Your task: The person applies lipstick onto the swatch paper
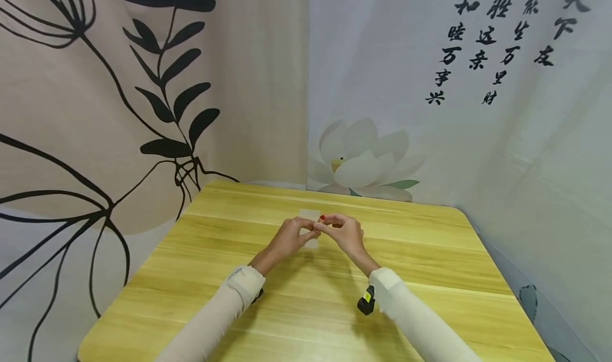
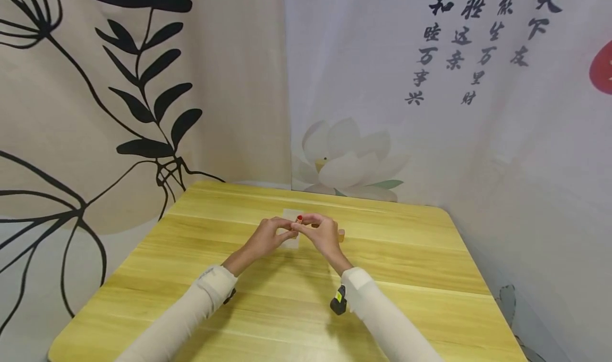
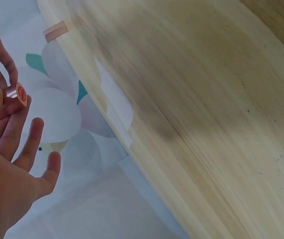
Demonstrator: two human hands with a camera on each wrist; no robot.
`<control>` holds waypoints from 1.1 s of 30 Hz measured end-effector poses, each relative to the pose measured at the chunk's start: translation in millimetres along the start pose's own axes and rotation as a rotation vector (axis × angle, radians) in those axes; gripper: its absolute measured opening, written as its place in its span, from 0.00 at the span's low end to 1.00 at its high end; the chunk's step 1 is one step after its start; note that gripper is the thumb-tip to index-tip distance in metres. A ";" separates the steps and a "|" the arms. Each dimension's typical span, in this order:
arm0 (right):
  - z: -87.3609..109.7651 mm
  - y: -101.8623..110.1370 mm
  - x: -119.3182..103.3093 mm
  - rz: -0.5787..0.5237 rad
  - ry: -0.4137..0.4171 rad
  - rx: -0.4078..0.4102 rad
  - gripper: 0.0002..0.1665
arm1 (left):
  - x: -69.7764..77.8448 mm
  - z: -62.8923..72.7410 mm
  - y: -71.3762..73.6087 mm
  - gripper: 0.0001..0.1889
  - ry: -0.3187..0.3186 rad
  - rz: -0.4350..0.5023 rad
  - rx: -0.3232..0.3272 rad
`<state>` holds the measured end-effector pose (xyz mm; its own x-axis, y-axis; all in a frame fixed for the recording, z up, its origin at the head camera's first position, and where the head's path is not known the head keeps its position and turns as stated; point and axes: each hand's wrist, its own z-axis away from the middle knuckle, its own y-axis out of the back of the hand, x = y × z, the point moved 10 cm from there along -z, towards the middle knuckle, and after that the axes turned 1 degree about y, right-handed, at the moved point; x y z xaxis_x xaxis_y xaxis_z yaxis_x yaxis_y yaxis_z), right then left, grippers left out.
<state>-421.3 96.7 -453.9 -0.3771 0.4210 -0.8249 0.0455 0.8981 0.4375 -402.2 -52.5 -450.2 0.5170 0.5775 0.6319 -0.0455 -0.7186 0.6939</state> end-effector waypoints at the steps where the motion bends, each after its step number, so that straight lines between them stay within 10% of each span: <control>1: 0.3 -1.2 -0.3 0.005 0.003 -0.011 0.19 | 0.0 0.2 0.2 0.13 -0.002 0.001 0.005; 8: 3.3 -11.6 -2.1 -0.087 0.034 -0.106 0.21 | 0.3 2.5 1.1 0.13 -0.011 -0.007 0.022; 33: 4.1 -1.5 -2.8 0.028 0.030 0.052 0.12 | -2.7 6.6 0.6 0.12 0.004 -0.025 0.028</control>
<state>-416.6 94.6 -453.8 -0.4022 0.4431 -0.8012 0.1045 0.8916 0.4407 -397.9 -57.1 -453.8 0.5140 0.5972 0.6157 -0.0088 -0.7141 0.6999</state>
